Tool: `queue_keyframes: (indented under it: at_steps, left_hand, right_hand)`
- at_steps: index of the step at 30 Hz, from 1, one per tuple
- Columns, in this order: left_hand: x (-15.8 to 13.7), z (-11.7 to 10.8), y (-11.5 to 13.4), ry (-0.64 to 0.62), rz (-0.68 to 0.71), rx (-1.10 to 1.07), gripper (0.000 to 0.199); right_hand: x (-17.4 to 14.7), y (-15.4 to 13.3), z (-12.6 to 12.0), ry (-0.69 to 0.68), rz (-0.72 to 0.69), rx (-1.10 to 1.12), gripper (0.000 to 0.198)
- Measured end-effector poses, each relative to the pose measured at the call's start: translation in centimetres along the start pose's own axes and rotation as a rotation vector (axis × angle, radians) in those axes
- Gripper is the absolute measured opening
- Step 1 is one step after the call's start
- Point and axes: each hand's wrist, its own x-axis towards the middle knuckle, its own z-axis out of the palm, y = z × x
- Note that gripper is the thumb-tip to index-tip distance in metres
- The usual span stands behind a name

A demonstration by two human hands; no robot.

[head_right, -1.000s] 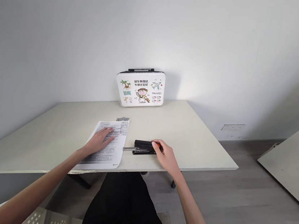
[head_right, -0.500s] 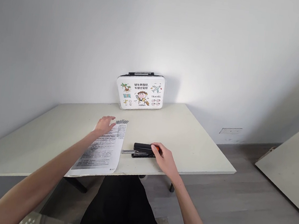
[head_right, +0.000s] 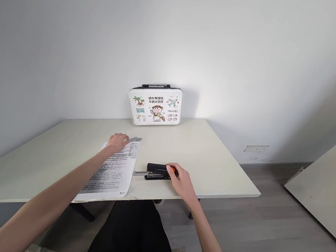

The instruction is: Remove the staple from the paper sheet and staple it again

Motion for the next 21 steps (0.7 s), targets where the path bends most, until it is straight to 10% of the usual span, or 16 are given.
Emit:
queue_keyframes:
  at_steps: [10,21]
  left_hand:
    - [-0.7,-1.7,0.4,0.063,-0.128,-0.517,0.032]
    - [-6.5,-4.3,0.8,-0.191,-0.201,-1.124,0.012]
  right_hand:
    - [-0.2,-0.3,-0.1,-0.003,-0.008,-0.012,0.057]
    - [-0.3,-0.2,0.0,-0.011,0.007,-0.008,0.053]
